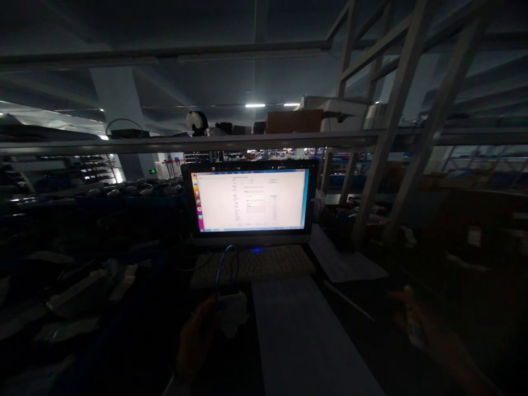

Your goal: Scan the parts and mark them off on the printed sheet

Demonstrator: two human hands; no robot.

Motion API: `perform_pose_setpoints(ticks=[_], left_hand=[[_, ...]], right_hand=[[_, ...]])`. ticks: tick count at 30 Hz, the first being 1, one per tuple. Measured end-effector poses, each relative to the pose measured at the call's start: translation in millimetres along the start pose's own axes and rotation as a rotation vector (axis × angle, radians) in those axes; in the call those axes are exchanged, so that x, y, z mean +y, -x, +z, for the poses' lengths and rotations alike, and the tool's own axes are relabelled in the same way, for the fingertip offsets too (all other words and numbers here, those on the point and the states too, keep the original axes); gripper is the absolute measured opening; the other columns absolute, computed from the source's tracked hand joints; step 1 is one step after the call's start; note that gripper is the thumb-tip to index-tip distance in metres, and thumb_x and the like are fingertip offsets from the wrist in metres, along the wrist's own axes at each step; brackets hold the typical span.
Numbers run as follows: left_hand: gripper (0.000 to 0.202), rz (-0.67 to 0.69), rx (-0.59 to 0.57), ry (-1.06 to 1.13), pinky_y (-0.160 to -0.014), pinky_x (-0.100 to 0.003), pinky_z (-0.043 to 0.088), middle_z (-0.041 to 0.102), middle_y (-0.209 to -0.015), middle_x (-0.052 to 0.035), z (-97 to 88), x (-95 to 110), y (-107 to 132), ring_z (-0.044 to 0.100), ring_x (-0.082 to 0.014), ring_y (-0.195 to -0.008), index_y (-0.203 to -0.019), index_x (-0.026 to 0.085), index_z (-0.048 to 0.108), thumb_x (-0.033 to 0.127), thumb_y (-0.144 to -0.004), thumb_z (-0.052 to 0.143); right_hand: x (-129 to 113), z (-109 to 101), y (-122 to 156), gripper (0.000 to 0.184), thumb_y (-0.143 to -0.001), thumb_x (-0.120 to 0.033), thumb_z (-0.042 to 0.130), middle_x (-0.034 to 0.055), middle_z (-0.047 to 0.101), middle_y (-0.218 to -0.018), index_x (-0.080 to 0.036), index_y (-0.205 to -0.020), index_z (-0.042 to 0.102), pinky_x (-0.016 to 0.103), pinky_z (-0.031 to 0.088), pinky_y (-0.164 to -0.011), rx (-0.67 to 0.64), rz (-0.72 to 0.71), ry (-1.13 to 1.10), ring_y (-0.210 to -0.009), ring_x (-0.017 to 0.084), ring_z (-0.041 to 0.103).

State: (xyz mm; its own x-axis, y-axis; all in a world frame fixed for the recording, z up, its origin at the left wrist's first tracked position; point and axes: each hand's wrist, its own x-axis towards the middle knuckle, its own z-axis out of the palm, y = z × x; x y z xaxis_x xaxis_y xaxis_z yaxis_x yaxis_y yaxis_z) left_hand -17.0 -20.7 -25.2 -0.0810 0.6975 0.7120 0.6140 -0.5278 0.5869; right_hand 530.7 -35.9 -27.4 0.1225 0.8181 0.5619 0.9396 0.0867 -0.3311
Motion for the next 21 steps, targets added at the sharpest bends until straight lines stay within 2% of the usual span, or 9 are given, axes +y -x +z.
perform_pose_setpoints(ticks=[3,9,17,21], left_hand=[[0.033,-0.004,-0.002,0.003,-0.077,-0.028,0.06,0.073,-0.103,-0.0041,-0.3,-0.3,-0.2,0.071,-0.0198,-0.092,-0.104,0.024,0.067,0.05,-0.089,0.052],[0.034,-0.002,-0.009,-0.004,-0.079,-0.029,0.06,0.073,-0.103,-0.0051,-0.7,1.5,-1.5,0.071,-0.0203,-0.092,-0.104,0.023,0.067,0.05,-0.088,0.052],[0.028,-0.015,-0.018,0.014,-0.08,-0.03,0.06,0.073,-0.104,-0.0035,-0.8,-0.5,-0.6,0.07,-0.0202,-0.094,-0.105,0.025,0.066,0.044,-0.087,0.056],[0.027,0.008,-0.004,0.038,-0.08,-0.029,0.059,0.073,-0.104,-0.0033,-0.7,-0.7,-1.3,0.07,-0.0195,-0.093,-0.104,0.025,0.067,0.043,-0.087,0.057]], right_hand=[[8.8,4.0,1.6,0.046,-0.07,-0.045,0.055,0.0114,0.069,-0.108,-0.023,-0.11,0.061,0.041,0.057,-0.073,-0.036,0.004,-0.05,-0.091,0.03,0.069],[12.2,7.4,1.7,0.043,-0.07,-0.044,0.055,0.0111,0.069,-0.11,-0.023,-0.106,0.061,0.045,0.056,-0.08,0.004,-0.029,-0.078,-0.096,0.031,0.068],[12.2,7.7,1.6,0.045,-0.068,-0.048,0.055,0.014,0.068,-0.111,-0.023,-0.105,0.062,0.046,0.057,-0.076,-0.011,0.024,-0.091,-0.093,0.032,0.069],[9.4,5.7,1.0,0.045,-0.068,-0.048,0.055,0.012,0.069,-0.107,-0.024,-0.105,0.062,0.044,0.058,-0.074,-0.019,0.046,-0.105,-0.09,0.031,0.069]])
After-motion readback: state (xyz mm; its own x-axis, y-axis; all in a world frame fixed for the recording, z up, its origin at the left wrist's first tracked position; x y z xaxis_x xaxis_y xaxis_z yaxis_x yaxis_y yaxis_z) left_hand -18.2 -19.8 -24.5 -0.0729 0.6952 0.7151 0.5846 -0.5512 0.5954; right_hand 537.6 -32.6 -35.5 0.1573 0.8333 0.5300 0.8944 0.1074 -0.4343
